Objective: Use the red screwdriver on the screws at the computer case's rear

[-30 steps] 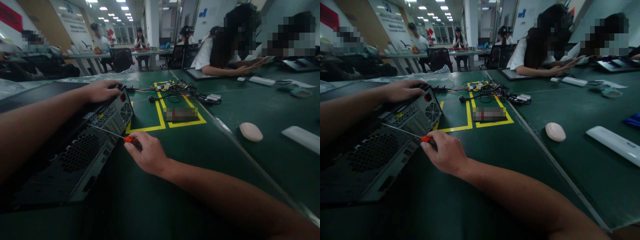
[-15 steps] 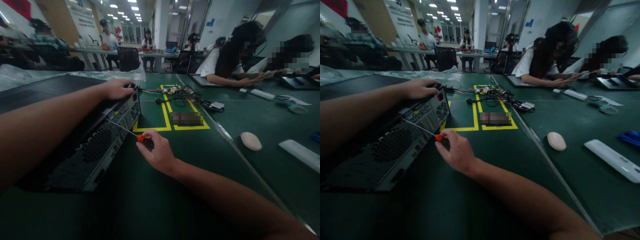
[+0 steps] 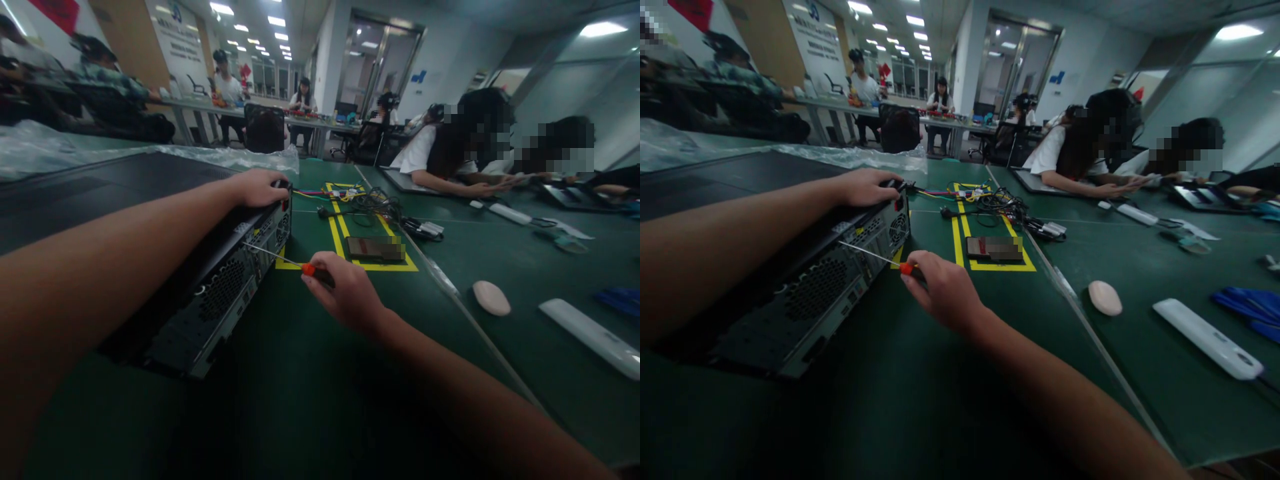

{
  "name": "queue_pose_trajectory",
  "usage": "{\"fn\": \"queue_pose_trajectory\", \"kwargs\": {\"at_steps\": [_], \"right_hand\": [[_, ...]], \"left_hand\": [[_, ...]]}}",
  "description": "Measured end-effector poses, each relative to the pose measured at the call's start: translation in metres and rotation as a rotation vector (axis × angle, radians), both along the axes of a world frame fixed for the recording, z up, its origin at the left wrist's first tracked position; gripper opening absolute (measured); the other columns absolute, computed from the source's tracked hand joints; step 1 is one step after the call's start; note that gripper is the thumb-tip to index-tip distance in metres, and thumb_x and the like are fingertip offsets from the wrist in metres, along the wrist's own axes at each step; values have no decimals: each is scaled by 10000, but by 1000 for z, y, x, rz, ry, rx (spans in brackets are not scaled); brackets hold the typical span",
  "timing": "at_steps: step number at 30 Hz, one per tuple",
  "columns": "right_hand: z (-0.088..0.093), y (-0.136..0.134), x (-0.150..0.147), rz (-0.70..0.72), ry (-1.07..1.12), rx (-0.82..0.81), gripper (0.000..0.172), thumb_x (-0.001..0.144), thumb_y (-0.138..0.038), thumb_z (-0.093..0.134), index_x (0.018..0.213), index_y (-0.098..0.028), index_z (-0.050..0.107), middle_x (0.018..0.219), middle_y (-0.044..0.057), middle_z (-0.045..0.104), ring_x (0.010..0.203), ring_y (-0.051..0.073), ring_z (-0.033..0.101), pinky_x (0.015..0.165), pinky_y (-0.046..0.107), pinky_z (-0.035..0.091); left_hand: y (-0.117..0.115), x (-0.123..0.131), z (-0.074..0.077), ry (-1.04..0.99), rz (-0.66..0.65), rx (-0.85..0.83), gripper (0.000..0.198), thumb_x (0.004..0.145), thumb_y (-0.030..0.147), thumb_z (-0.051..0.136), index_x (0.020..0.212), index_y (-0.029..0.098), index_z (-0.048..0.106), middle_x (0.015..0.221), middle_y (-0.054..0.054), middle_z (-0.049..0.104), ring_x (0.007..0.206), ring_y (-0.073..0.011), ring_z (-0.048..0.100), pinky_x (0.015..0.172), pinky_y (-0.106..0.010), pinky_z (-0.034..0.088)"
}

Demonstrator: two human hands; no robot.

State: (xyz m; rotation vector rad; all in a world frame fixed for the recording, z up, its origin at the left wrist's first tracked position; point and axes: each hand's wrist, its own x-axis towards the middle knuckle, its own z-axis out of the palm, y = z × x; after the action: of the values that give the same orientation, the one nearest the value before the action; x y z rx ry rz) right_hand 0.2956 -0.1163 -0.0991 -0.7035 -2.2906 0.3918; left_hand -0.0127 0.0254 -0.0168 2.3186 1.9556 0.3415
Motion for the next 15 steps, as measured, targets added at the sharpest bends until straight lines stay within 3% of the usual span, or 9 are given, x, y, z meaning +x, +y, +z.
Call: {"fn": "queue_pose_trajectory", "kwargs": {"at_steps": [8,11,15], "right_hand": [[73,-23,0,-73,-329,-96,157,1146,-266,653,1286,-198,675,1160,94,832,940,225,726,808,338,449],[85,-23,-1,-81,-385,-76,172,1143,-247,666,1306,-193,677,1137,98,837,954,241,732,811,347,422],[87,-18,0,-68,-409,-92,181,1158,-257,671,1328,-195,677,1096,87,845,945,244,743,805,338,405]], "left_hand": [[8,-7,-5,30,-29,27,857,953,659,582,1712,289,726,1579,-132,806,1493,-453,698,1277,-541,510],[6,-6,-4,33,-15,17,881,952,672,562,1720,269,718,1611,-136,786,1492,-447,700,1273,-525,514],[2,-5,-1,50,-5,-2,920,957,675,529,1752,236,677,1661,-135,757,1486,-428,705,1270,-485,519]]}}
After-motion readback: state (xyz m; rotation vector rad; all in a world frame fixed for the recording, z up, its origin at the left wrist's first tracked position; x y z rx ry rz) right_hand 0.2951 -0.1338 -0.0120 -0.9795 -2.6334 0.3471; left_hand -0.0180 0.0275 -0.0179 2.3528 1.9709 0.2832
